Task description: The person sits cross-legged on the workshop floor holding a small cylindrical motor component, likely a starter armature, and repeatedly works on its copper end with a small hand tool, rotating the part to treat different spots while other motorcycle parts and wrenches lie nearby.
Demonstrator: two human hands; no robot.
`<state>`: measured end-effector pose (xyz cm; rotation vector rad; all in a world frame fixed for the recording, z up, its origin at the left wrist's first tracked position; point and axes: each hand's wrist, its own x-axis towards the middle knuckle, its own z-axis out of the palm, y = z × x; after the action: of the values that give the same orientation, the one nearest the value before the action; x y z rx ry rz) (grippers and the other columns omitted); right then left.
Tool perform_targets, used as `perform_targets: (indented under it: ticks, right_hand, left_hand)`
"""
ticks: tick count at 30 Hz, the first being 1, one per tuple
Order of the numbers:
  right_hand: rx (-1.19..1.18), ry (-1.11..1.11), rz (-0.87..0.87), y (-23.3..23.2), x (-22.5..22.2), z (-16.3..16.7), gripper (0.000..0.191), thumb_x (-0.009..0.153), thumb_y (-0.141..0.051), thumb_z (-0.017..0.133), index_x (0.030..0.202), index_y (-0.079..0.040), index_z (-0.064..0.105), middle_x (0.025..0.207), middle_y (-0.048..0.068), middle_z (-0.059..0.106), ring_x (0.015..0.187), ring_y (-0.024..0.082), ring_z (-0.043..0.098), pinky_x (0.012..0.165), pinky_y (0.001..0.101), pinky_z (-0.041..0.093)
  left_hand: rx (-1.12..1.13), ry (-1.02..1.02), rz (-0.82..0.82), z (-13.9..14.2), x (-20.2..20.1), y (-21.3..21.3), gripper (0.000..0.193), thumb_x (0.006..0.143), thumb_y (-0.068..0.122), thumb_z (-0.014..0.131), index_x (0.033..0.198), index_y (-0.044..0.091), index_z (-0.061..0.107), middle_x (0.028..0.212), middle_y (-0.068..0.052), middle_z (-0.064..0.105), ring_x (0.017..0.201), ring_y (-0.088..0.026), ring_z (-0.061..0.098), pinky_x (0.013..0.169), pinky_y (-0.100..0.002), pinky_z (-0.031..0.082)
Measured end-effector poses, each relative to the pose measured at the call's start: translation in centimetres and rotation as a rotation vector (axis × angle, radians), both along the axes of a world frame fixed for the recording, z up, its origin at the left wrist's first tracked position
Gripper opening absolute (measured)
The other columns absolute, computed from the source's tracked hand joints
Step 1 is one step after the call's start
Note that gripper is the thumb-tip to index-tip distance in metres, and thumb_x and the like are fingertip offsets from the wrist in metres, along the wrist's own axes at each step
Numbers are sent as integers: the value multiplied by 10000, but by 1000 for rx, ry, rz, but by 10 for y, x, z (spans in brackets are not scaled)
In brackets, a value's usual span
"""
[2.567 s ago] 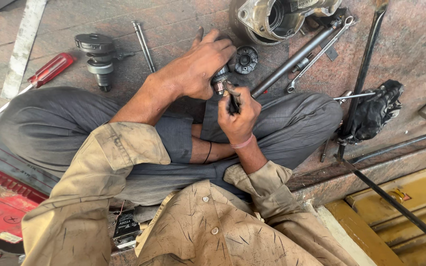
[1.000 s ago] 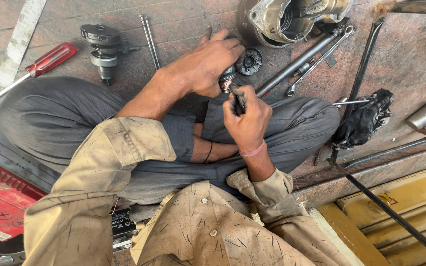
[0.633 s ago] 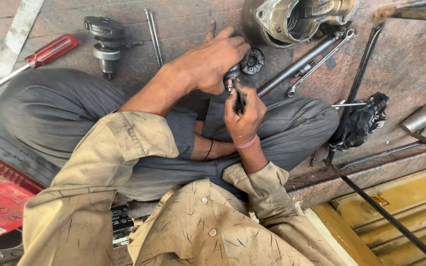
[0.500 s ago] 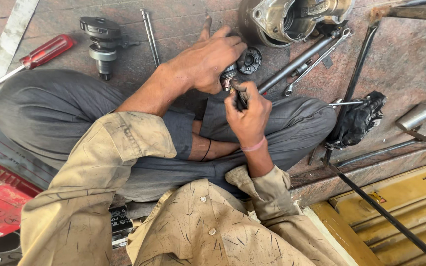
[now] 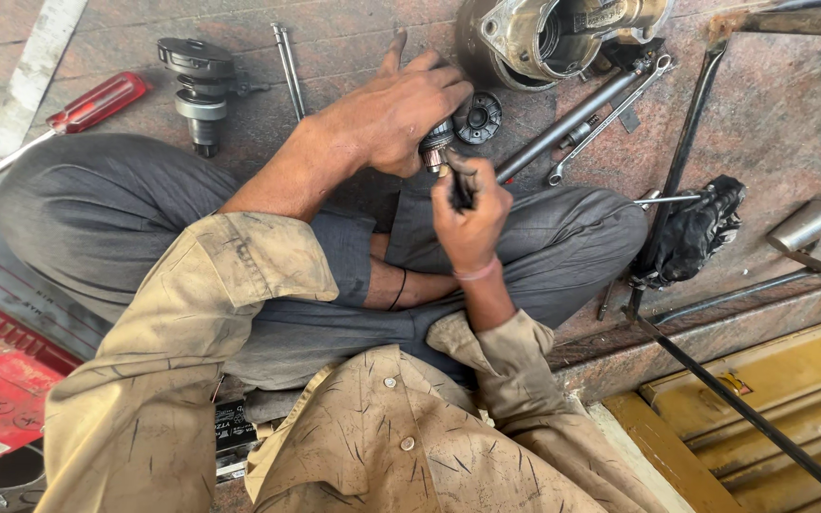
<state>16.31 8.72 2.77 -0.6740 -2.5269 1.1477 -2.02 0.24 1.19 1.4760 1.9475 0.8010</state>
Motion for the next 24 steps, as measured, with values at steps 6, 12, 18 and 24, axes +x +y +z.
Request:
perform_targets:
  ticks: [6, 12, 18, 24]
  right_hand:
    - [-168, -27, -80, 20, 33, -1, 80, 975, 43, 680, 1053, 44, 661, 809, -3, 673, 694, 18, 543, 599, 217, 426]
    - [-373, 68, -253, 29, 42, -25, 72, 1020, 50, 644, 1090, 33, 652, 912, -17, 621, 794, 3, 533, 690, 191, 432]
    - [-424, 83, -261, 30, 45, -27, 62, 1015, 46, 654, 1074, 30, 650, 859, -49, 600, 746, -13, 486, 644, 180, 390]
    - [-398, 119, -243, 31, 49, -24, 55, 1018, 42, 651, 1069, 24, 644, 876, -48, 613, 760, -13, 504, 658, 182, 403]
  left_hand:
    - [-33, 203, -40, 21, 1, -8, 781, 499, 10, 844, 1258, 127, 701, 1248, -78, 659, 1204, -318, 583, 1122, -628, 316]
    - [98, 341, -79, 30, 5, -10, 410, 680, -30, 738, 1077, 74, 753, 1093, -86, 727, 1063, -316, 700, 983, -477, 509]
    - [140, 310, -98, 35, 8, -13, 359, 698, -29, 746, 1049, 45, 732, 1105, -92, 713, 1063, -334, 690, 896, -447, 556]
    - [121, 332, -99, 40, 16, -17, 364, 716, -12, 759, 1074, 42, 720, 1145, -86, 686, 1071, -321, 681, 860, -442, 565]
